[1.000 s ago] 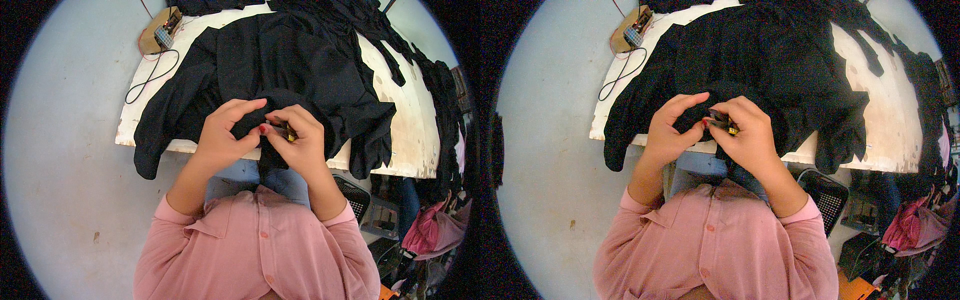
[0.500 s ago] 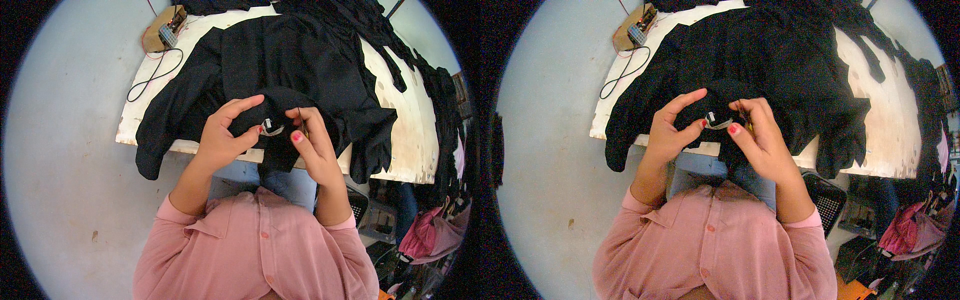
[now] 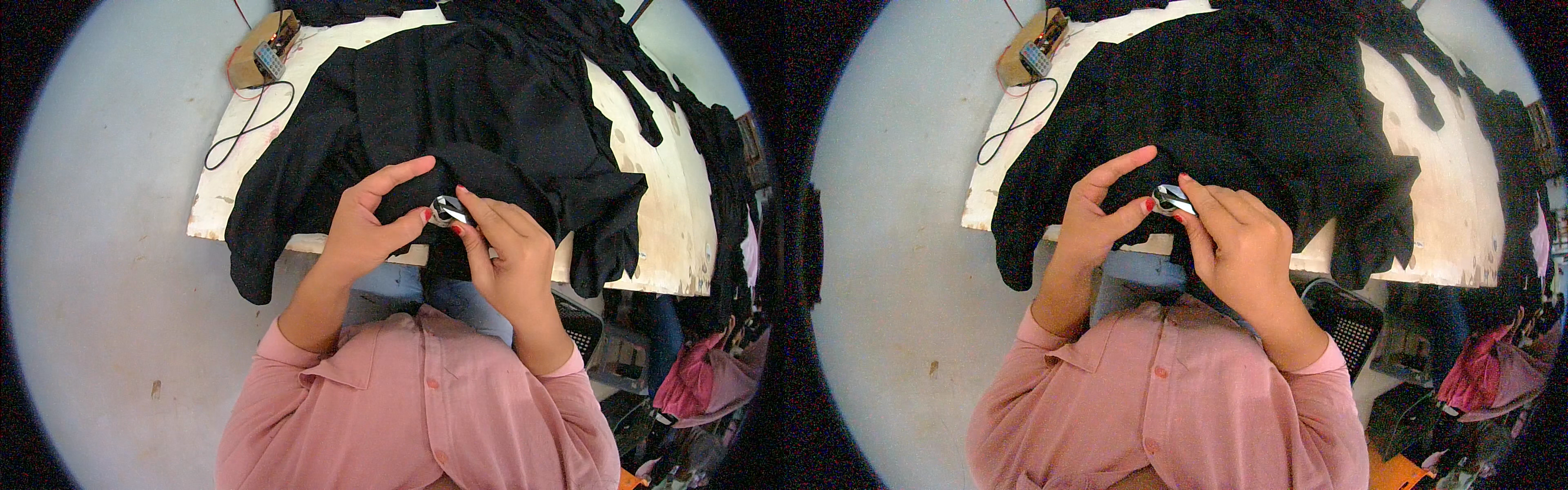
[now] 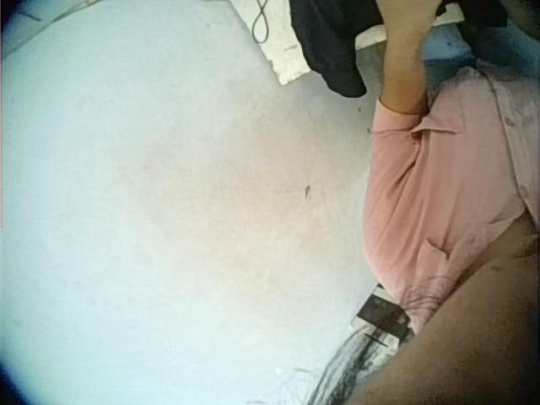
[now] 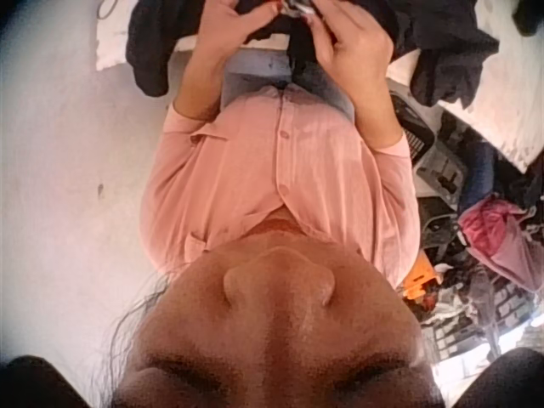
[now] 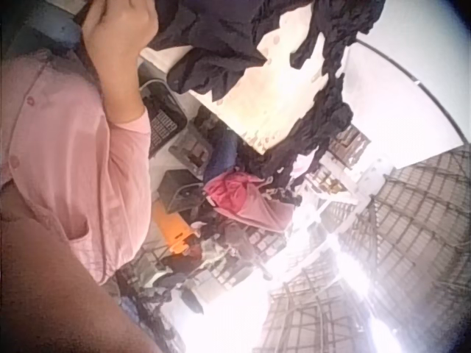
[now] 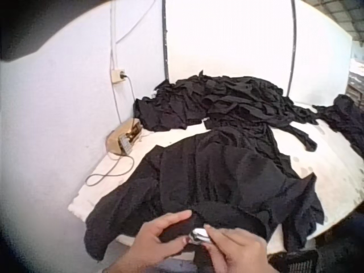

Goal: The person uses small scissors to trim loose threads and small fabric pieces from a black garment laid on a table. They repeatedly pick up sections, snip threads, and place the garment back down, continuing this process across multiple areas of the item.

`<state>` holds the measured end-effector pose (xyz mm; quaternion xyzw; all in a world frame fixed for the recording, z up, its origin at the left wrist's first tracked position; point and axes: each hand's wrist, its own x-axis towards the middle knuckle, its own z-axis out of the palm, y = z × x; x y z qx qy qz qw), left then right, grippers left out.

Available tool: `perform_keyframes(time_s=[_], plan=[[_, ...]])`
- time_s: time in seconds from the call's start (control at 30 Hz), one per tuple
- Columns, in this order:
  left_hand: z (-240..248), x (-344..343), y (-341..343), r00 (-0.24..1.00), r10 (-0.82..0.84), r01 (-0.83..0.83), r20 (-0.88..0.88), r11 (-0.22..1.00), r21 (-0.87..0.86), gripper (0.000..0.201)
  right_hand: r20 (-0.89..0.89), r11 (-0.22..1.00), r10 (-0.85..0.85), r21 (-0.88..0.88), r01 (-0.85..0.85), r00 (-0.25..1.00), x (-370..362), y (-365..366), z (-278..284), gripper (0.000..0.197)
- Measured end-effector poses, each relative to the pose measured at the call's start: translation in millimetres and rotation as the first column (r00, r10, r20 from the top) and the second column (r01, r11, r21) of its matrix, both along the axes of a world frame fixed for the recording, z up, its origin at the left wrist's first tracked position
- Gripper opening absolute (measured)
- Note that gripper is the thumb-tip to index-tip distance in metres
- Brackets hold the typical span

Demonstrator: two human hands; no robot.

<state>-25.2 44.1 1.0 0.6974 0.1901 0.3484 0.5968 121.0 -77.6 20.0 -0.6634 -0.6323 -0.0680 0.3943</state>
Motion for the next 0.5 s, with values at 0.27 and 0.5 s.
perform_keyframes(time_s=[0.27, 0.5], plan=[[1, 0, 0, 1.0, -0.029, 0.03, 0.006, 0.995, -0.097, 0.048, -0.012, 0.999, 0.035, 0.013, -0.035, 0.999, -1, 4, 1, 0.032], [-10, -1, 7, 0.999, -0.032, 0.031, 0.017, 0.996, 0.083, 0.035, -0.162, 0.995, 0.091, 0.065, -0.081, 0.983, 10, 4, -7, 0.031]])
